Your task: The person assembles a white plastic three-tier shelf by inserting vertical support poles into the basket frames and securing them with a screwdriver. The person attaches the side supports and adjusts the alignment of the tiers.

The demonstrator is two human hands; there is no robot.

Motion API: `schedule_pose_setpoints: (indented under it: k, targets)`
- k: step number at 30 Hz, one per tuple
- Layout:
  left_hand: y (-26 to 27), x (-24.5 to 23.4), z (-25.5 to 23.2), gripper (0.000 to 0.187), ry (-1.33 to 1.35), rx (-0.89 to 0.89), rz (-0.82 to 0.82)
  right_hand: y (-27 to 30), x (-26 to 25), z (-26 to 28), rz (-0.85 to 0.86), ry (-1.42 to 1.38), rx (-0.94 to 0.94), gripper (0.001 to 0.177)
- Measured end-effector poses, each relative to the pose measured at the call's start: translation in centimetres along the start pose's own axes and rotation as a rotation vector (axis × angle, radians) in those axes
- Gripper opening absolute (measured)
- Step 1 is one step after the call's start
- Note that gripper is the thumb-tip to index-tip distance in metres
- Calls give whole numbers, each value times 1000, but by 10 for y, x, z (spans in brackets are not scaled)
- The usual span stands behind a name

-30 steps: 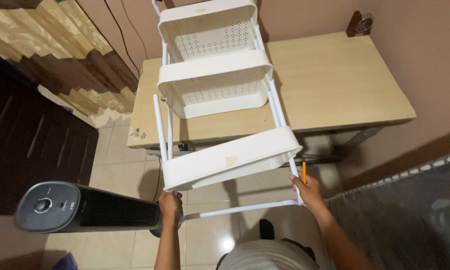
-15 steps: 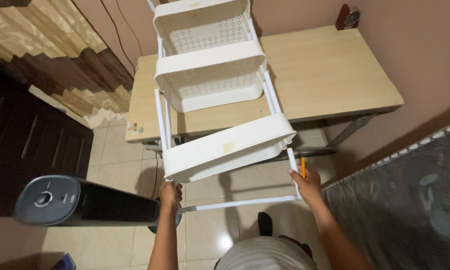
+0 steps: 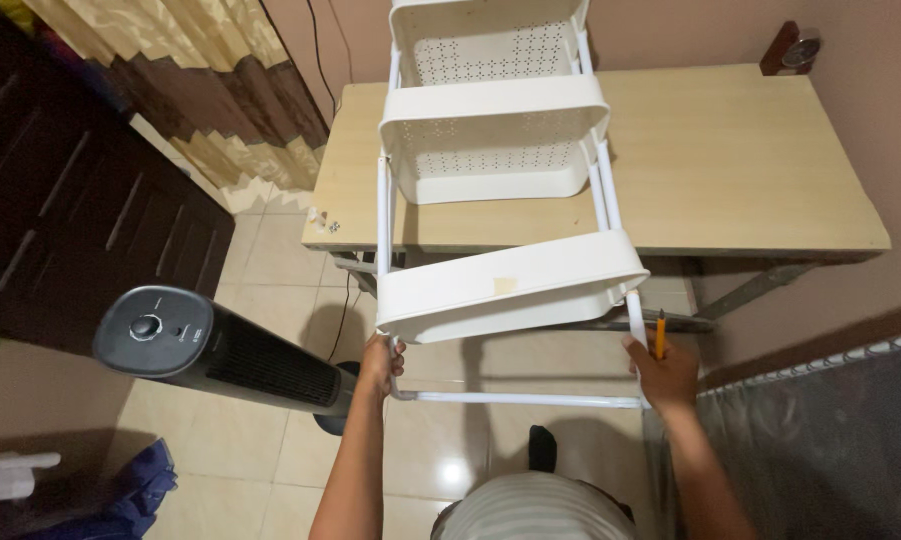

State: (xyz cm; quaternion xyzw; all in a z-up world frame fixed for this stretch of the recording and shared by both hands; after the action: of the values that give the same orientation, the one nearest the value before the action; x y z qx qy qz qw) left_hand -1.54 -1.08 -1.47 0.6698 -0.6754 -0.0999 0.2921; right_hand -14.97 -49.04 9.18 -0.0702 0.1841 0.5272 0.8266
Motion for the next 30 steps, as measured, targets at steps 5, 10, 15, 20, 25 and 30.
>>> schedule_pose_setpoints:
  k: [5, 10, 15, 20, 25, 30]
  targets:
    - [4, 2, -6, 24, -18, -8, 5, 16, -1, 10, -13, 186, 28, 34]
    - [-10, -9, 2, 22, -2, -24, 17, 49, -2, 53, -44, -51, -44, 35]
    - [-10, -8, 5, 23, 64, -17, 26, 54, 0, 115, 26, 40, -191, 37]
    - [-11, -4, 13, 21, 134, -21, 65, 72, 9, 182, 194, 37, -200, 31]
    - [-20, -6, 15, 21, 155, -19, 65, 99, 27, 232, 231, 16, -417, 48]
    - [-13, -3, 10, 23, 132, -27, 23, 84, 25, 201, 258, 75, -186, 44]
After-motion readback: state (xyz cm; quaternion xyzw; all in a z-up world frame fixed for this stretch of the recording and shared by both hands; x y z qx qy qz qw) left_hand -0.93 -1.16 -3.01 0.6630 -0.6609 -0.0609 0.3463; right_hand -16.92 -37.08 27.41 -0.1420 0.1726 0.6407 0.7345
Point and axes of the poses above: each hand's wrist, its own y-axis away from the middle knuckle, its own x-axis out of the palm, z = x × y, the point moved 3 cm from there along -y, towards the middle knuckle, and after that the axes turned 5 degrees about z, right-handed, at the moved point
